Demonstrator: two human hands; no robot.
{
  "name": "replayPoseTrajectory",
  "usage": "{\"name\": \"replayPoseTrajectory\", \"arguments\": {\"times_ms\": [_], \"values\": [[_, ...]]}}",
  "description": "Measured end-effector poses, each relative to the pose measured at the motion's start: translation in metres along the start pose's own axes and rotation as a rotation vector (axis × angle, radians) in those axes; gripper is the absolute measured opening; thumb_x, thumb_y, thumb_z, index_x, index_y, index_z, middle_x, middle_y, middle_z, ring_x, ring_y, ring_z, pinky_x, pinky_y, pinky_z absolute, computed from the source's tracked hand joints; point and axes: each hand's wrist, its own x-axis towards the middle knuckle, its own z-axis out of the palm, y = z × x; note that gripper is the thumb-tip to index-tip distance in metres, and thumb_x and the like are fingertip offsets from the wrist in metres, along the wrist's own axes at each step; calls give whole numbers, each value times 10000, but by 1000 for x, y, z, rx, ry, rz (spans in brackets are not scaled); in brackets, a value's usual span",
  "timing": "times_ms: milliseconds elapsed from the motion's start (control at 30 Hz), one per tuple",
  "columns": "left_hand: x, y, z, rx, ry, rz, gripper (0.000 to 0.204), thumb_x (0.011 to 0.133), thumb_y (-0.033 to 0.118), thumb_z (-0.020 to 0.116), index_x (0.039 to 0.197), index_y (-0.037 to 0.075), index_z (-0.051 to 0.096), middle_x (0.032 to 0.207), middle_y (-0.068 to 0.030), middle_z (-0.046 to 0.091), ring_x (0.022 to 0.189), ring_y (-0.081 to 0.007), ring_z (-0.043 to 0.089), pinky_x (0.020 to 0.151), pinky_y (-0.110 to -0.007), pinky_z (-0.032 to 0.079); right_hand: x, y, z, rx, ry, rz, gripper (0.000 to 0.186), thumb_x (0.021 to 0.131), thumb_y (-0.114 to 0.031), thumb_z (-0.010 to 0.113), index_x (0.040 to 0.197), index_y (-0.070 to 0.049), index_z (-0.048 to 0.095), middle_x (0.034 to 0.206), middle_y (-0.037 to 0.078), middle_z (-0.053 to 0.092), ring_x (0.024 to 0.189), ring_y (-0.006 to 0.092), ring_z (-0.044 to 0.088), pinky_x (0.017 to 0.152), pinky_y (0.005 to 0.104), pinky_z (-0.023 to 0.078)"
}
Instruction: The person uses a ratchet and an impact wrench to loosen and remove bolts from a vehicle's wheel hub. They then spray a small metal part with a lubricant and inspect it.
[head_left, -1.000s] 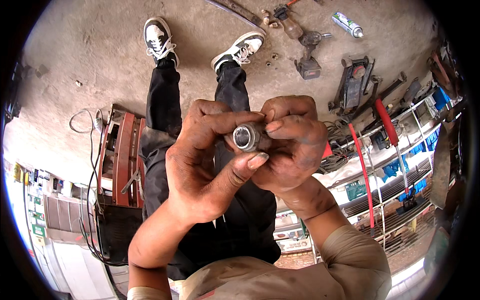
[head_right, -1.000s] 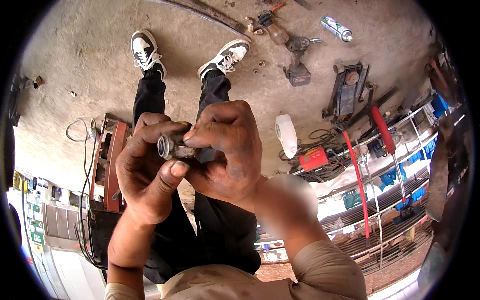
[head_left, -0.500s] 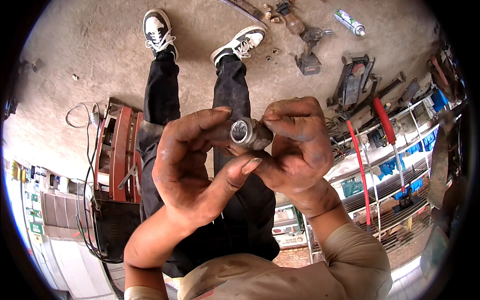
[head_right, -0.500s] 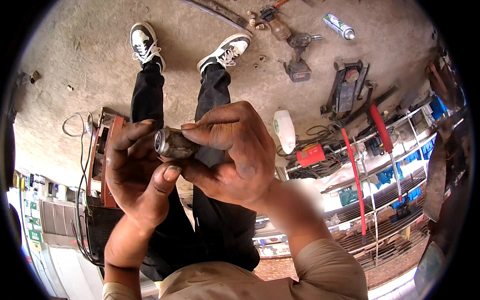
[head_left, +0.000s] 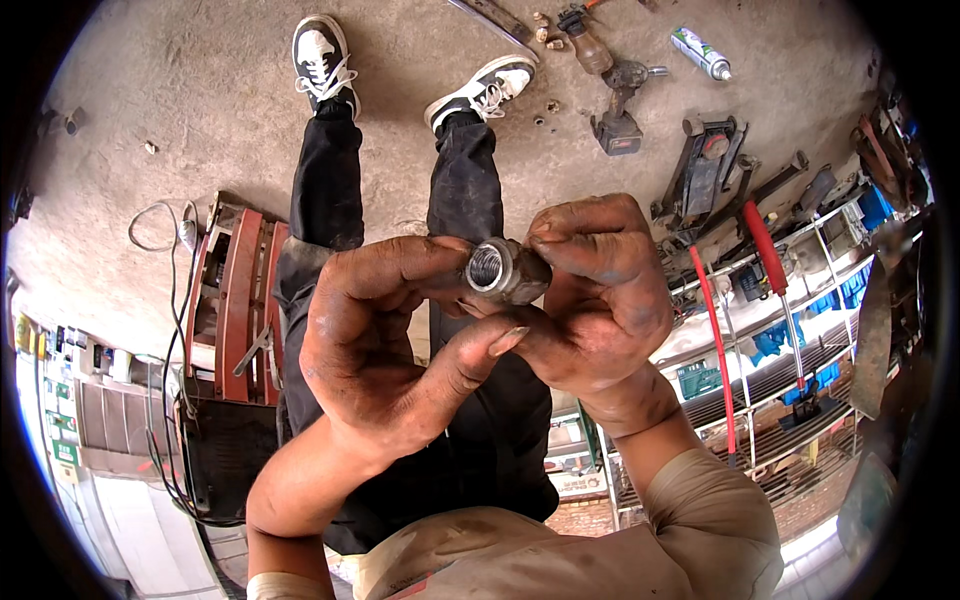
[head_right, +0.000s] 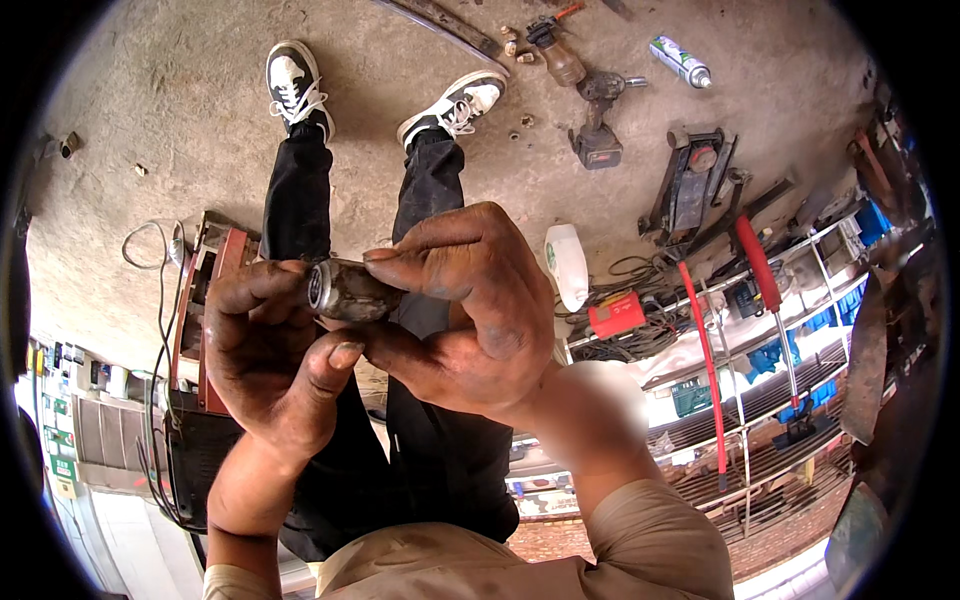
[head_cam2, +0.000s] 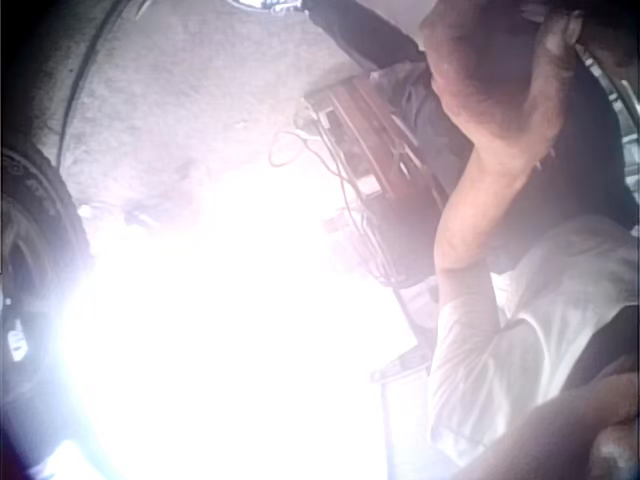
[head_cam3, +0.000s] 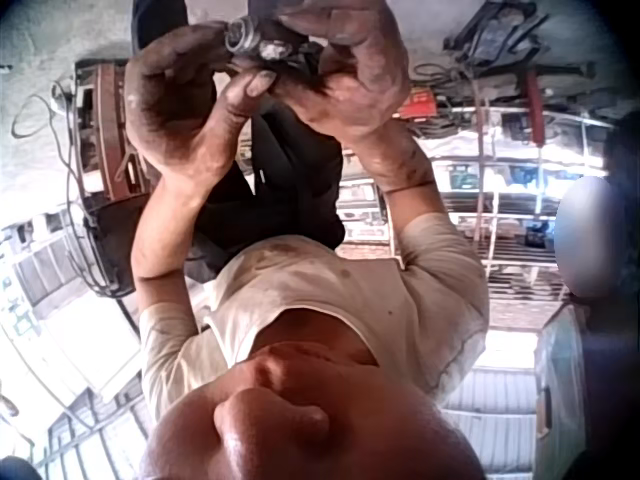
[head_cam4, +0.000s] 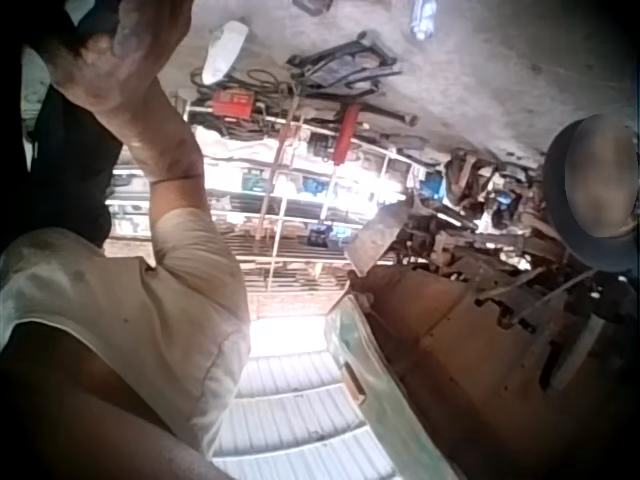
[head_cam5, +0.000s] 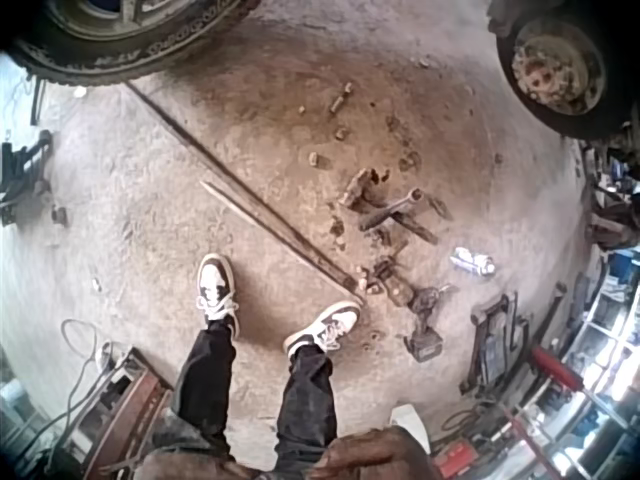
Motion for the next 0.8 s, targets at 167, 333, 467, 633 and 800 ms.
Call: {"name": "replayPoseTrajectory", "arguments": {"times_ms": [167,333,467,633,800], "values": [[-2,2,1,-34,24,-61,485,780,-3,731,1153,-84,431,1110,-196,571,983,-209,632,815,-285,526,-1,-3,3,134,46,108,501,577,-150,872,990,-67,602,892,94,621,758,209,624,613,300,497],[4,16,-4,-67,58,-192,331,858,10,634,1125,-101,474,1044,-178,615,944,-181,635,795,-267,513,6,0,-2,177,-13,105,478,605,-151,858,1004,-49,616,881,101,632,766,224,629,620,298,504],[9,23,-5,81,35,-195,194,860,-8,620,1013,-119,579,931,-170,667,876,-153,633,789,-255,500,8,1,-8,156,-115,82,483,638,-163,849,1030,-31,599,942,105,601,824,202,609,668,276,510],[7,26,-2,183,54,-200,189,825,-37,650,988,-127,618,928,-178,675,850,-154,636,756,-249,504,9,4,-15,117,-201,3,493,696,-197,836,1069,-6,576,1046,125,544,917,152,565,740,240,505],[9,28,-1,322,28,-176,170,803,-64,651,964,-117,640,870,-165,686,772,-142,645,667,-240,508,14,8,-17,24,-178,-84,467,692,-262,833,1028,-16,620,992,115,588,898,182,571,724,271,489]]}}
